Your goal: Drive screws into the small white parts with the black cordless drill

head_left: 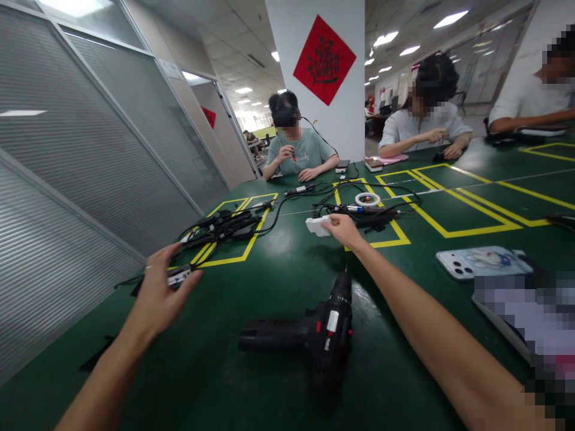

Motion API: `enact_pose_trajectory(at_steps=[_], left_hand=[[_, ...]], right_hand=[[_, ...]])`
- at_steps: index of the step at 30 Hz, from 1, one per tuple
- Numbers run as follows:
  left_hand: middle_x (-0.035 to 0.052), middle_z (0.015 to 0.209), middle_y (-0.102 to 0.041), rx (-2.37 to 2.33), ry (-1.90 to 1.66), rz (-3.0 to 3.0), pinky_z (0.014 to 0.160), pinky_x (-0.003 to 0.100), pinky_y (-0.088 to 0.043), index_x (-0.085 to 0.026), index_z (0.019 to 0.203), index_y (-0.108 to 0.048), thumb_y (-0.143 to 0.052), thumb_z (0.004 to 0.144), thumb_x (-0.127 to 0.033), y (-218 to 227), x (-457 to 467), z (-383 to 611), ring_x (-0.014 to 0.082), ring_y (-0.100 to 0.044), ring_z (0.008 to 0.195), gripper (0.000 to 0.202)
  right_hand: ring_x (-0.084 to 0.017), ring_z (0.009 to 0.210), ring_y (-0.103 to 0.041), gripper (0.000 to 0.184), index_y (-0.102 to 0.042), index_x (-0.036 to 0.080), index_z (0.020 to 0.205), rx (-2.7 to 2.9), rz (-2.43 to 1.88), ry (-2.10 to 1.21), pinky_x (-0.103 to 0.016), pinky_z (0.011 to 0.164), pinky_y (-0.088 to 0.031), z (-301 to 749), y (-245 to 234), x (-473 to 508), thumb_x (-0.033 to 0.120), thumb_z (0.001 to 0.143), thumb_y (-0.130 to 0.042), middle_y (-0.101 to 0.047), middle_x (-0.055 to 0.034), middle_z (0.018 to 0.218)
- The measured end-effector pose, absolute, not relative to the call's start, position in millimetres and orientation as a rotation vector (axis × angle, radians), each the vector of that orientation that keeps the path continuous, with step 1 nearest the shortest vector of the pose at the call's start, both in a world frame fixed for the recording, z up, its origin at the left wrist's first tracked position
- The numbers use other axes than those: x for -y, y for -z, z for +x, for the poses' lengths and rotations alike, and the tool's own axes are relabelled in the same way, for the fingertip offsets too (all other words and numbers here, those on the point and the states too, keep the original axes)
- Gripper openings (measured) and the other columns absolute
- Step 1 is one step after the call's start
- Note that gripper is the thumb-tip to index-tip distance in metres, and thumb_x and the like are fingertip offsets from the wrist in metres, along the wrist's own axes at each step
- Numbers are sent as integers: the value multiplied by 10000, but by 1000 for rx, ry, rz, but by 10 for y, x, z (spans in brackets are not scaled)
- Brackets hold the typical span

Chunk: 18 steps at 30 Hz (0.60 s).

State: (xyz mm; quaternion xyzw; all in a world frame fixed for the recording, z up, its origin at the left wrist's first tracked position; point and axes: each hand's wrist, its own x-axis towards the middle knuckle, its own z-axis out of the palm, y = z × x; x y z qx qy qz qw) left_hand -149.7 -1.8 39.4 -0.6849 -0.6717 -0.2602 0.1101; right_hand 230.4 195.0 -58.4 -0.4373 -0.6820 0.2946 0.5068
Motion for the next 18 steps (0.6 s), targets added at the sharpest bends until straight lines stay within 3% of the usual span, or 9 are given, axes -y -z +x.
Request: enact_pose_trajectory(at_steps=[4, 6, 9, 12, 15, 18], left_hand=[[99, 1438, -397, 1568, 830, -2388, 1125, 409, -305, -215, 1387, -353, -581, 806, -549, -666, -451, -394, 270, -380, 1333, 709], [112, 1398, -460, 1587, 633, -2511, 1056, 408, -380, -217, 1359, -413, -679, 692, -601, -675, -681, -77, 307, -464, 1259, 815], [73, 1021, -683, 1758, 226, -2805, 803, 351, -494, -214, 1066, -622, -685, 677, -572, -538, -981, 109, 278, -643, 910, 533], [32, 776, -687, 1843, 108, -2926, 664, 307, -474, -213, 843, -643, -574, 770, -527, -372, -1120, 57, 227, -639, 712, 330], [40, 783, -692, 1942, 197, -2756, 672, 302, -464, -200, 823, -644, -542, 781, -536, -347, -1065, -216, 220, -630, 714, 354], [39, 820, -711, 2134, 243, -2564, 696, 293, -473, -173, 867, -662, -566, 751, -580, -491, -897, -779, 216, -628, 736, 433]], right_hand=[[-85, 536, -351, 358, -514, 163, 603, 1738, -802, -901, -207, 503, -239, 1977, 236, -1703, 467, 748, -638, -398, 57, 537], [-91, 559, -409, 353, -584, 148, 678, 1795, -636, -1148, -200, 514, -282, 1835, 135, -1595, 490, 734, -655, -472, 46, 567], [-99, 612, -484, 366, -661, 125, 839, 1865, -457, -1421, -194, 537, -344, 1748, 86, -1515, 465, 709, -701, -580, 13, 669], [-57, 458, -361, 406, -670, 123, 885, 1834, -553, -1525, -181, 438, -269, 1844, 108, -1567, 493, 721, -698, -459, 63, 528], [-41, 378, -202, 464, -638, 139, 940, 1456, -597, -1564, -181, 374, -156, 2112, 189, -1727, 572, 774, -622, -277, 114, 476], [-44, 351, -127, 434, -605, 147, 916, 1139, -728, -1563, -187, 353, -115, 2468, 372, -1897, 569, 825, -558, -202, 130, 461]])
